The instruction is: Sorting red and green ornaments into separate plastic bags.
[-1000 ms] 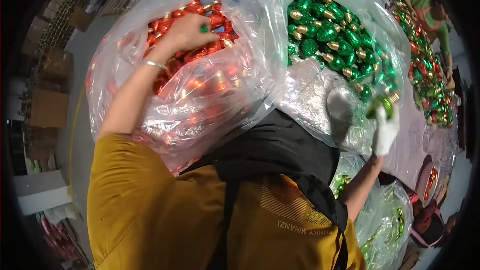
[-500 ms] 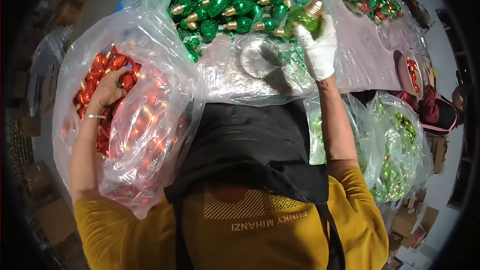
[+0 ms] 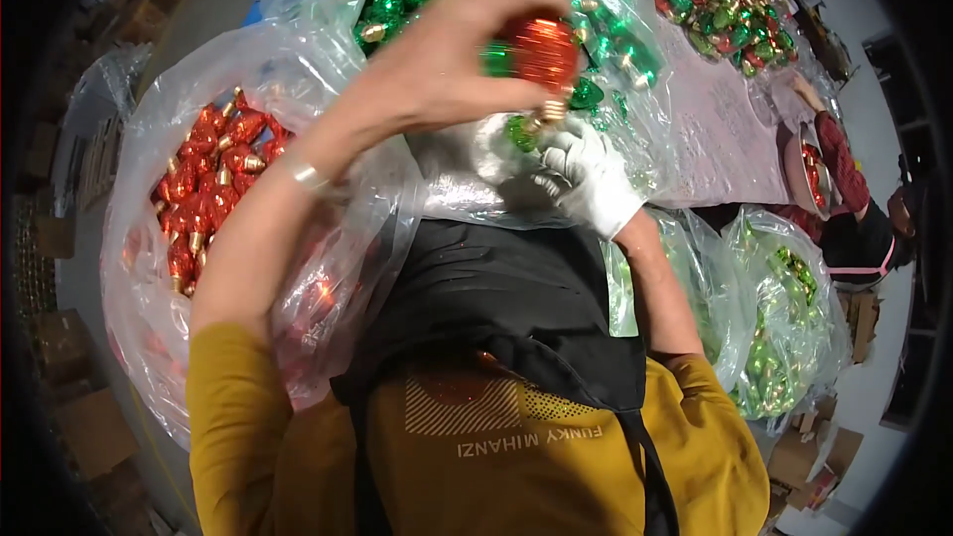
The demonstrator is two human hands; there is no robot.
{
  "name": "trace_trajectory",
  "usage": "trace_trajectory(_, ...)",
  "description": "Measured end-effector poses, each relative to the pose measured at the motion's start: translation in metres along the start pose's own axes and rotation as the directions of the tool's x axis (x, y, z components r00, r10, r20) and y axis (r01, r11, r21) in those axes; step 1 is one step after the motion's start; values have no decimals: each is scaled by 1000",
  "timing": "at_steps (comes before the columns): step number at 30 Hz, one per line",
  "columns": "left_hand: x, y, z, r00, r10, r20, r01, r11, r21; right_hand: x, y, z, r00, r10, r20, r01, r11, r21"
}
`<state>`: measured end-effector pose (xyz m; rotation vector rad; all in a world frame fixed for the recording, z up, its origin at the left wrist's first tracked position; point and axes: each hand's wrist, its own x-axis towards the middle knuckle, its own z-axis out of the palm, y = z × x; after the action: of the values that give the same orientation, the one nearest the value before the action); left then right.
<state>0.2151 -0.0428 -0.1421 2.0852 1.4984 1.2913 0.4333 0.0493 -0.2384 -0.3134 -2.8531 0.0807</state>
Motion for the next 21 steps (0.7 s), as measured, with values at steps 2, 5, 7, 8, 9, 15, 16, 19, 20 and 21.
trace_trajectory(2,25,-2,27,970,-66,233,21,981,192,-2,-7,0,999,44,-24,-43,998,39)
trace_trajectory(5,28,-16,42,813,-313,491,55,881,470,-6,-9,-1,997,78,-14,-76,990,116)
trace_trajectory(7,19,-30,47,680,-469,564,31,787,616,-7,-10,-1,990,142,17,-142,963,228)
trace_trajectory(8,13,-38,45,727,-364,581,-2,846,533,-6,-12,-2,990,136,22,-137,961,239)
trace_trajectory(9,6,-46,45,767,-253,590,-44,896,442,-4,-13,-3,991,132,31,-136,966,222)
trace_trajectory(15,17,-61,62,754,-295,587,64,922,381,6,-10,5,997,49,-67,-30,963,268)
trace_trajectory(16,16,-64,59,859,-225,459,52,932,360,7,-7,6,997,49,-65,-29,960,277)
trace_trajectory(19,-1,-48,40,985,-88,152,43,960,277,-3,1,4,998,58,14,-60,958,282)
trace_trajectory(20,-13,-42,31,998,-36,-53,47,972,229,-3,1,1,998,62,16,-64,956,286)
trace_trajectory(21,-29,-36,29,998,-38,-48,48,973,226,-3,0,-3,999,44,17,-47,951,304)
